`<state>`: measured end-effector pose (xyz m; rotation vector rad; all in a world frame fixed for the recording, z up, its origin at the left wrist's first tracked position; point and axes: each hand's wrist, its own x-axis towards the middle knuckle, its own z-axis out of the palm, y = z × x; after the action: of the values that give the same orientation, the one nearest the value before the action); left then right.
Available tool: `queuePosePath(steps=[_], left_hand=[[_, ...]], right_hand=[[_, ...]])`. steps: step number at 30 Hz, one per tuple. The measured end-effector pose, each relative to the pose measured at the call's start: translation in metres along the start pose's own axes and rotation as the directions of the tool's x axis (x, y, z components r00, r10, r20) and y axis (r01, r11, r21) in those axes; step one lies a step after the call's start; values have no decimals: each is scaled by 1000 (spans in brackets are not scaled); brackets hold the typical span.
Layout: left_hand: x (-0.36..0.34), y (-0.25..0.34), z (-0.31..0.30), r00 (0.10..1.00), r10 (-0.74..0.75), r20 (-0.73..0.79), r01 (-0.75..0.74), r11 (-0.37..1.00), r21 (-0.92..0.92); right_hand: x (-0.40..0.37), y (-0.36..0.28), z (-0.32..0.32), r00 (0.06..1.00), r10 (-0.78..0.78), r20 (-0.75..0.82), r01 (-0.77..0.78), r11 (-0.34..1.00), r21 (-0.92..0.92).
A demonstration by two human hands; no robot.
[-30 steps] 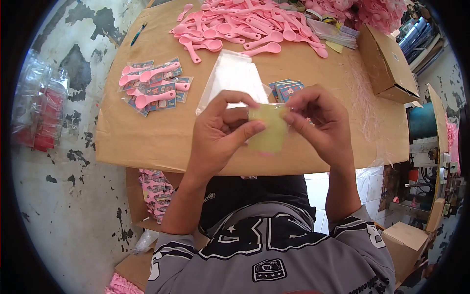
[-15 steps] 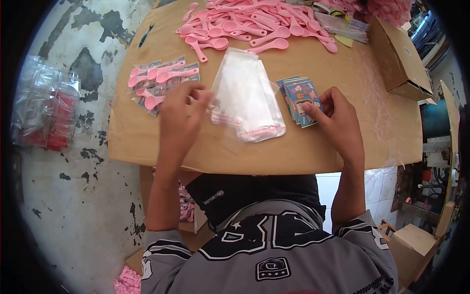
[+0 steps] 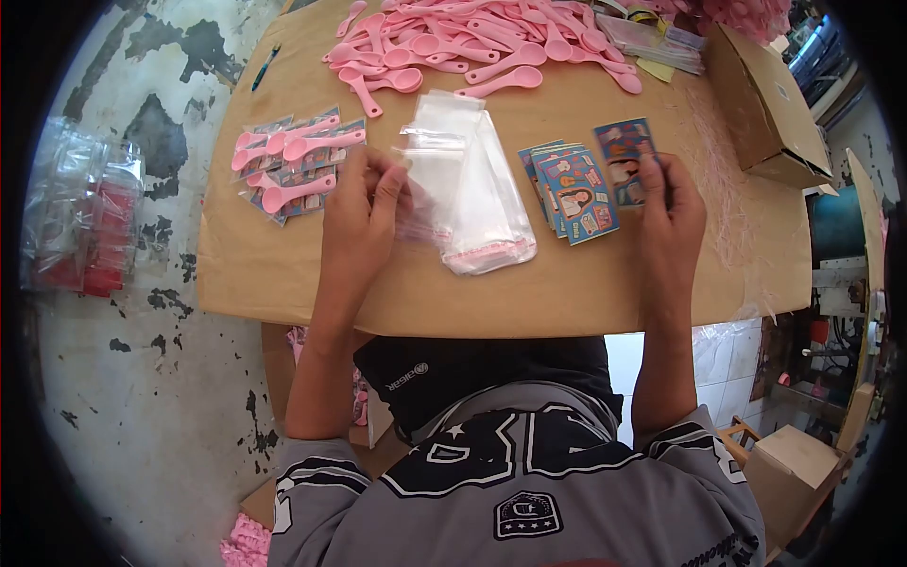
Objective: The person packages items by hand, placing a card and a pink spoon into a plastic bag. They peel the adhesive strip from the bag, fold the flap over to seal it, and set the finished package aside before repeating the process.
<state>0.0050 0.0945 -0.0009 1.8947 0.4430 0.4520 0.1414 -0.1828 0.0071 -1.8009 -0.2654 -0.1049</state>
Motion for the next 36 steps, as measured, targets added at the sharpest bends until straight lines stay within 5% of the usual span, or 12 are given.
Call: queuePosePath(steps=[3,6,11,17,23,29,36], left_hand=[[-8,1,3,996,-95,1,87,910,-405],[-23,22,19,968,-223,113,234,652,-721],[-46,0,36,907,-270,323,373,159,-914],[-43,32,40,930,-188,315,353,223,-909],[-32,32,44,990,-44,135,142,278,-950],[-26,51,65,987,-157,-30,27,350,-936],[-27,53,82,991,-135,9,56,349,-935]], right_hand=[[1,2,-8,995,-67,73,63,996,57],[-13,-14,0,977,-57,205,16,980,197],[-32,-26,9,945,-38,326,-64,953,298],[-37,-26,14,945,-25,327,-82,948,309],[-45,-20,9,940,4,341,-131,928,350],[-52,-23,6,876,5,482,-214,900,379],[-50,-23,19,920,6,392,-206,859,469]])
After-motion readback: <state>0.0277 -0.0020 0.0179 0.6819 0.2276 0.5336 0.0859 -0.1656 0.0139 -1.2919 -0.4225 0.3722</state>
